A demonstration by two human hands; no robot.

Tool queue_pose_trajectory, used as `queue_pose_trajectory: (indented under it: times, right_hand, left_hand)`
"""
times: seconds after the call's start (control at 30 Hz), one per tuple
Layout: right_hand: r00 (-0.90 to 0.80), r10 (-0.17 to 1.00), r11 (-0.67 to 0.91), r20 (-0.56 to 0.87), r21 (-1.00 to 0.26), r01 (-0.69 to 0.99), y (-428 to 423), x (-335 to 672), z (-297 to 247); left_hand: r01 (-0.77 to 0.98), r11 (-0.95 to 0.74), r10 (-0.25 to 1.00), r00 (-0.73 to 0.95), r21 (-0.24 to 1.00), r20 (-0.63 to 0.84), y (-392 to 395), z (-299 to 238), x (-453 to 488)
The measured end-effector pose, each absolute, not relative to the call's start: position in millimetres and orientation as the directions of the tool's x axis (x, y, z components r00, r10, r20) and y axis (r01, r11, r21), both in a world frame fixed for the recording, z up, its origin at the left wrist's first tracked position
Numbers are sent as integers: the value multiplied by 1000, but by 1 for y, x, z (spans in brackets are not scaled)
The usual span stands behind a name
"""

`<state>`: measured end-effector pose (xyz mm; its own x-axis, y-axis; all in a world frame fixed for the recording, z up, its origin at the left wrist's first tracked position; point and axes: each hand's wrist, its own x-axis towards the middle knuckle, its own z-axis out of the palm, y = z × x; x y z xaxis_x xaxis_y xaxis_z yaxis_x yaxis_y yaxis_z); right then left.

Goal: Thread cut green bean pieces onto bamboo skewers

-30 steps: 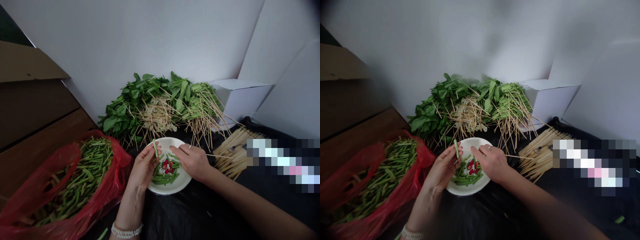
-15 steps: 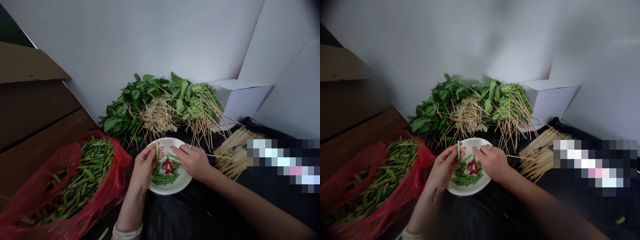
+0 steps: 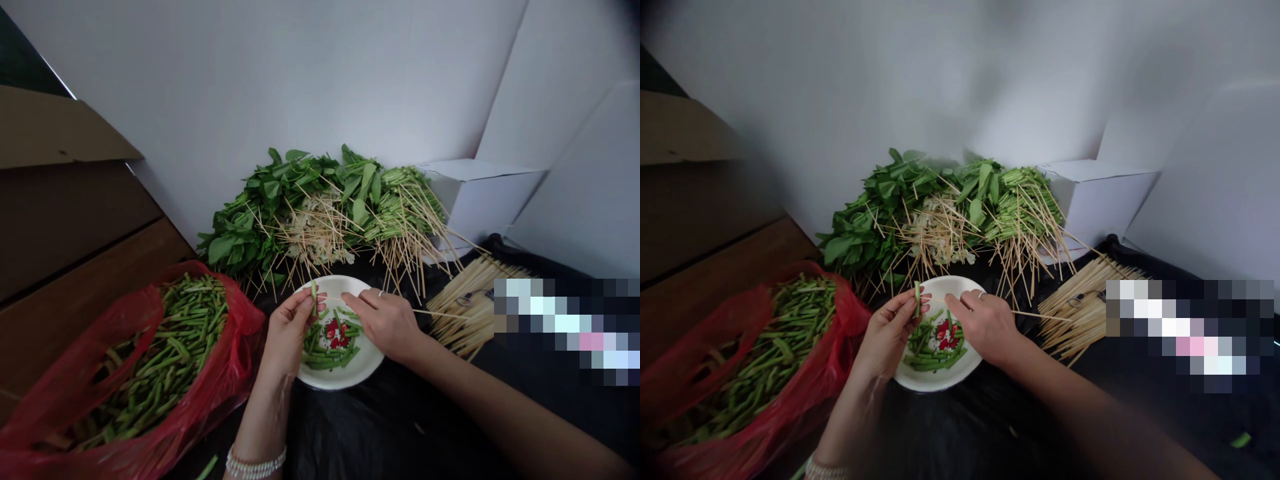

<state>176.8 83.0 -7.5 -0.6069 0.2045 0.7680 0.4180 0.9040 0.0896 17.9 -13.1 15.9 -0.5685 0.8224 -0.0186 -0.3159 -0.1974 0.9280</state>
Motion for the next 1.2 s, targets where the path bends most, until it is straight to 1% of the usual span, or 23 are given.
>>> queue_pose_trajectory:
  times: [0.23, 0.37, 0.57, 0.67, 0.9, 1.2]
  right_hand:
    - [-633, 223, 899, 741, 95, 428, 82, 177, -7]
    - [-633, 222, 904, 742, 86, 418, 80, 177, -8]
    - [-614, 217, 921, 759, 49, 387, 79, 176, -9]
    - [-612, 216, 924, 761, 43, 380, 79, 176, -8]
    - [-600, 219, 928, 769, 26, 372, 78, 176, -7]
    - [-602, 232, 932, 764, 2, 362, 76, 175, -10]
  left_hand:
    - [-293, -193, 811, -584, 936, -16, -13, 14, 17]
    - [-238, -190, 801, -599, 952, 10, -14, 11, 14]
    - [-236, -158, 838, -546, 959, 3, -14, 9, 12]
    - [-227, -152, 833, -553, 962, 2, -14, 10, 13]
    - [-311, -156, 808, -586, 937, -60, -15, 16, 15]
    - [-356, -117, 831, -547, 927, -105, -15, 17, 16]
